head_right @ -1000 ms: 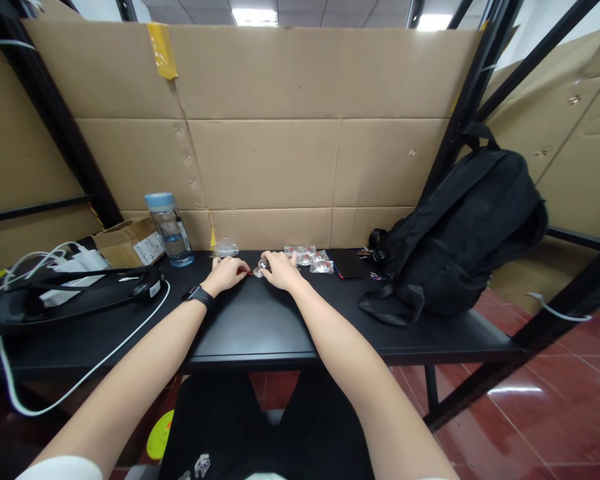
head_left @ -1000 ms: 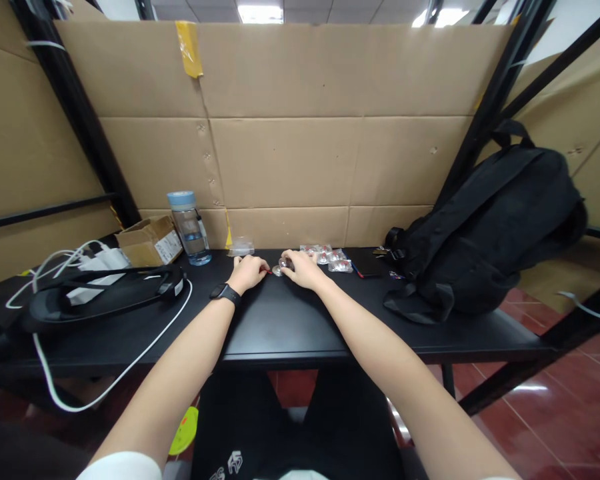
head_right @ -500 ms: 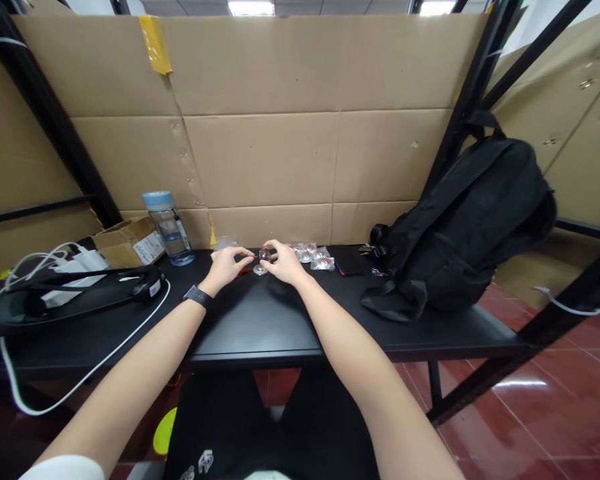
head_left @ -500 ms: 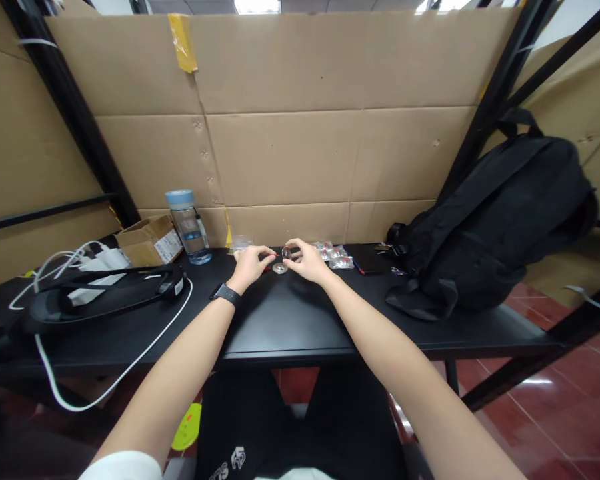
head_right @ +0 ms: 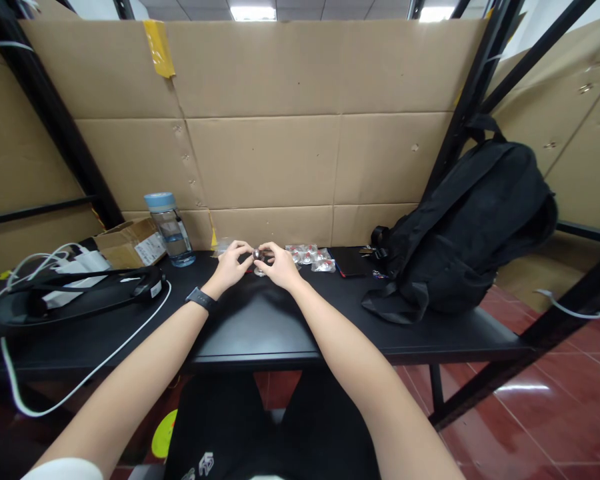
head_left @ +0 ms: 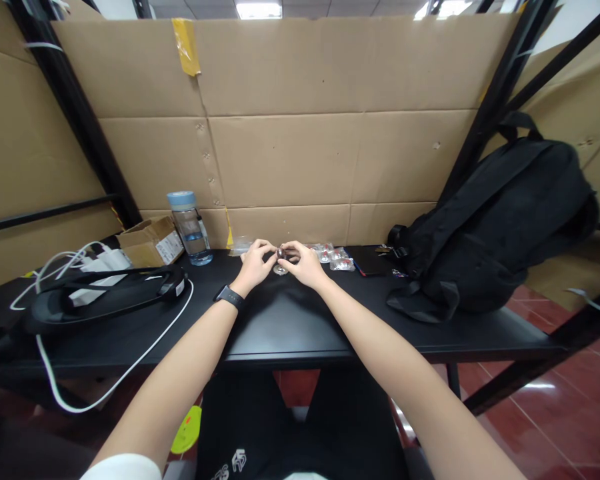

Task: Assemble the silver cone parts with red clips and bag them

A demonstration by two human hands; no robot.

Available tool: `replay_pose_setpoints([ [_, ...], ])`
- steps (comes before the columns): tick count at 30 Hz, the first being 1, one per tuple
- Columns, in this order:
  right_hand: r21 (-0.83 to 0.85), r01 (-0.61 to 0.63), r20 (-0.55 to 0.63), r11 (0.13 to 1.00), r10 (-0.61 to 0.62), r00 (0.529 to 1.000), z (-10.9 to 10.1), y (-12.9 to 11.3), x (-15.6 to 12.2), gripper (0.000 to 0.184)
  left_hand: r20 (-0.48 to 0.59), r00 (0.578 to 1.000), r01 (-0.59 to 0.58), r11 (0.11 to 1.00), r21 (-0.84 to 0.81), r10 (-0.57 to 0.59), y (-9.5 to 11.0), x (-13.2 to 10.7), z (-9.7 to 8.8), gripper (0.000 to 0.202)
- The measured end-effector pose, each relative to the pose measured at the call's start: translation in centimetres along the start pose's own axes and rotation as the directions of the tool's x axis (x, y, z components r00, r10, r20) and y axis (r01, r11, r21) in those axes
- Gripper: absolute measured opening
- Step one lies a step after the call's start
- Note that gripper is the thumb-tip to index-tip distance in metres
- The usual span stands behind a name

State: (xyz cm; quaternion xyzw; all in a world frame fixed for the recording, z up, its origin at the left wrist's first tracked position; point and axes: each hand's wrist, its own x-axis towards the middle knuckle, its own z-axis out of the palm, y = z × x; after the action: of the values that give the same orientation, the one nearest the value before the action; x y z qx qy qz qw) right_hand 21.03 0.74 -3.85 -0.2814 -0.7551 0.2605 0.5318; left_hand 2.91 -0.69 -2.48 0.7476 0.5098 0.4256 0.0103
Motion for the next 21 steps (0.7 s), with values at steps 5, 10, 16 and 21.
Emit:
replay_pose_setpoints([
  [5, 0.116, -0.055, 0.023, 0.992, 0.052, 0.998, 0.1, 0.3, -0.1, 0.035, 0.040, 0.997, -0.072, 0.997, -0.019, 0.073, -0.2, 0.0, 0.3, 0.017],
  [10, 0.271, -0.105, 0.034, 0.957, 0.100, 0.994, 0.3, 0.2, -0.2, 0.039, 0.035, 0.995, -0.090, 0.996, -0.002, 0.090, 0.0, 0.0, 0.2, 0.016],
  [16, 0.353, -0.155, 0.019, 0.923, 0.159, 0.987, 0.7, -0.2, -0.3, 0.041, -0.067, 0.994, -0.080, 0.995, 0.052, 0.083, 0.6, -0.1, -0.2, 0.011],
  [21, 0.332, -0.164, 0.018, 0.929, 0.168, 0.986, 0.6, -0.4, -0.1, 0.040, -0.024, 0.997, -0.071, 0.988, 0.137, 0.075, -0.2, 0.2, -0.9, 0.015],
])
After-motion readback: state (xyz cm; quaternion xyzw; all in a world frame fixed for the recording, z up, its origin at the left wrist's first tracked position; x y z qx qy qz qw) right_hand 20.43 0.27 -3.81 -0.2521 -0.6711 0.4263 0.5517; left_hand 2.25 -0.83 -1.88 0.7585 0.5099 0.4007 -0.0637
